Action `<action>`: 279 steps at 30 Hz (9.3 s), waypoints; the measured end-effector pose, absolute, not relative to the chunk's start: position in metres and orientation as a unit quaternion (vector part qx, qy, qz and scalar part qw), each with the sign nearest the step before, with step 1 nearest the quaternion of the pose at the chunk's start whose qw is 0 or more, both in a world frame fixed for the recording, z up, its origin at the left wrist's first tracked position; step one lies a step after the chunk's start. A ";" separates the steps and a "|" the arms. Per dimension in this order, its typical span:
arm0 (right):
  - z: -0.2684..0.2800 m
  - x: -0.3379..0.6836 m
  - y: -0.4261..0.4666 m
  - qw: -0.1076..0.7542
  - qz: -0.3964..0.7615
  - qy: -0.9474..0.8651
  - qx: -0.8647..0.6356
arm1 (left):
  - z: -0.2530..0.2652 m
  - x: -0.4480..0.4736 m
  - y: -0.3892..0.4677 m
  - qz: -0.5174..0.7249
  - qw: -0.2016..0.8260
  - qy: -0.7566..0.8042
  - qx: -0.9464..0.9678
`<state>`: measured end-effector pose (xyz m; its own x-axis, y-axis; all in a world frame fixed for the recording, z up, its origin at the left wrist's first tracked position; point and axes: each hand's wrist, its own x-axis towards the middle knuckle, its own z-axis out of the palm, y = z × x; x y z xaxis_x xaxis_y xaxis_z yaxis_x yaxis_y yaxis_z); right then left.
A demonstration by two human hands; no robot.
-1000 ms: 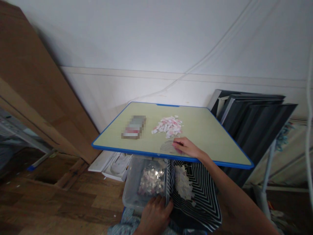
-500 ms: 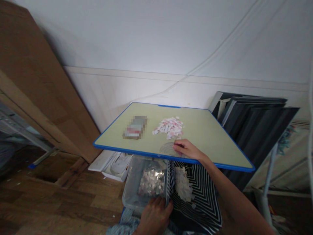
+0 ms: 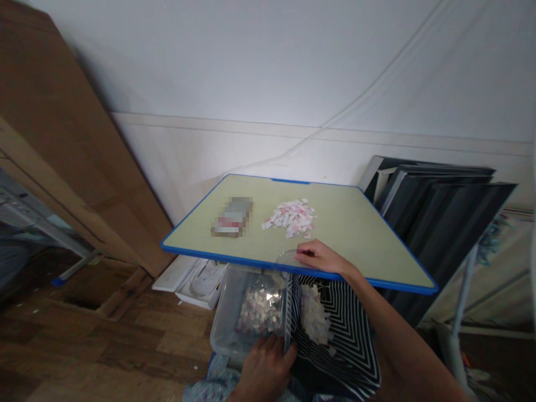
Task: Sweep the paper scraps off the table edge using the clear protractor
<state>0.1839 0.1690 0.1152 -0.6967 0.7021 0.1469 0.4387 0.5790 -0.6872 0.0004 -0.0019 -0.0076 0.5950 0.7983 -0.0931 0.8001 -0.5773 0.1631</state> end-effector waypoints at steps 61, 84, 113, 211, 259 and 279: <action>0.139 0.217 0.142 0.377 -0.074 -0.848 -0.364 | -0.009 0.001 -0.001 0.019 0.081 0.442 0.893; 0.092 0.174 0.121 0.255 -0.169 -0.939 -0.159 | -0.005 0.001 -0.001 0.014 0.083 0.446 0.891; 0.120 0.248 0.199 0.421 0.279 -0.710 -0.491 | -0.010 -0.001 -0.001 0.008 0.076 0.446 0.892; 0.130 0.256 0.184 0.220 0.460 -0.744 -0.432 | -0.003 -0.002 -0.002 -0.023 0.095 0.442 0.891; 0.115 0.249 0.193 0.396 0.252 -0.722 -0.509 | -0.008 -0.003 -0.002 0.001 0.078 0.442 0.894; 0.114 0.197 0.187 0.333 0.233 -0.829 -0.384 | -0.004 -0.002 0.000 -0.019 0.082 0.440 0.894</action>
<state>0.1967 0.1867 0.1143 -0.4843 0.7915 0.3727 0.4809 0.5967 -0.6424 -0.0022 -0.0003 -0.0044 0.6119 0.7838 -0.1064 0.7901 -0.5993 0.1287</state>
